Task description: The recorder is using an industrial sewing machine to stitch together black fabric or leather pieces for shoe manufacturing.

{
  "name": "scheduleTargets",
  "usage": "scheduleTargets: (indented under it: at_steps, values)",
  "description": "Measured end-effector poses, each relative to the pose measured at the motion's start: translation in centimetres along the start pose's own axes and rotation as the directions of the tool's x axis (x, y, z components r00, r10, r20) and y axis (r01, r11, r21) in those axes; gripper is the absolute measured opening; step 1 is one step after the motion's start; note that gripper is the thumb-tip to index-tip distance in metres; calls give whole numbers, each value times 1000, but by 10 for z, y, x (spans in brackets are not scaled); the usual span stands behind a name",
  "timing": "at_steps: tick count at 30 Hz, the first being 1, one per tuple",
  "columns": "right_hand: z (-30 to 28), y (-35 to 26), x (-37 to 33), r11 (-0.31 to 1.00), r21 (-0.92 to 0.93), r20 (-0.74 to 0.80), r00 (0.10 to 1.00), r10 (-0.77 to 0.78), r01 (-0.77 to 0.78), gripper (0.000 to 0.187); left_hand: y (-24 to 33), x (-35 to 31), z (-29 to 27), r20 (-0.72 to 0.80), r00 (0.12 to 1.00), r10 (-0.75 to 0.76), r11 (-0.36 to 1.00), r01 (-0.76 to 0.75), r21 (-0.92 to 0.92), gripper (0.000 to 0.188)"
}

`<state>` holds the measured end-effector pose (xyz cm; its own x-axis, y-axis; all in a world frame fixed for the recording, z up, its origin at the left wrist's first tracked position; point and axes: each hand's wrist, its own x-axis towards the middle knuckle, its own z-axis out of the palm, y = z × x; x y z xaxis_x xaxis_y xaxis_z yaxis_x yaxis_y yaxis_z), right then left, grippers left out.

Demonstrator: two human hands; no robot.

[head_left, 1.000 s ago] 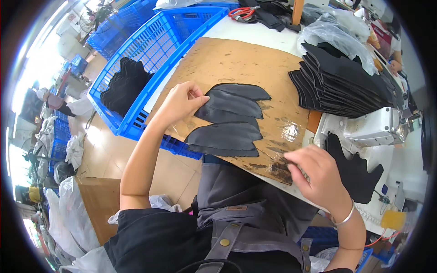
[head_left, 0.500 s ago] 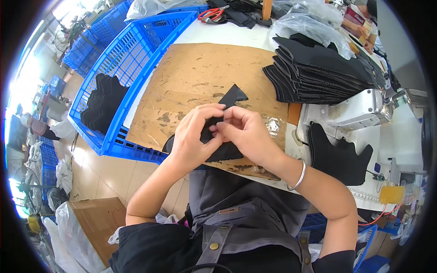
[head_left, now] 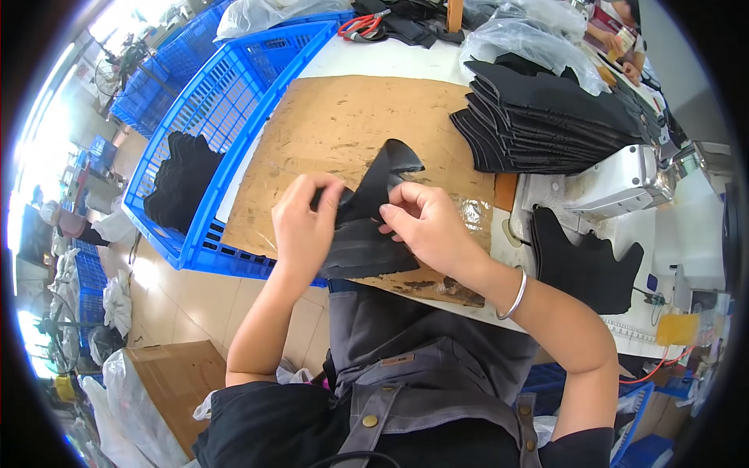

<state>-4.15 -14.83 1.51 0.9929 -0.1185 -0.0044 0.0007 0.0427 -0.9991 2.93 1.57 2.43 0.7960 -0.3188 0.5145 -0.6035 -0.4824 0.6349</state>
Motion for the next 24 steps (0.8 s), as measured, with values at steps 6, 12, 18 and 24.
scheduleTargets:
  at_steps: [6, 12, 18, 24]
  values:
    - [-16, 2, -6, 991, -58, -136, 984, 111, -120, 14, -52, 17, 3, 26, 997, -68, 996, 67, 65, 14]
    - [-58, -17, -25, 986, -31, -215, 964, 156, -167, 16, -51, 23, 9, 23, 999, -36, 999, 37, -30, 15]
    - [-118, -38, -91, 999, 44, -265, 964, -13, 26, 21, -61, 21, 7, 12, 998, 61, 988, -63, 143, 17]
    - [-129, -57, -133, 974, -101, -361, 905, -226, 203, 16, -48, 30, 13, 73, 994, -82, 996, 85, -34, 20]
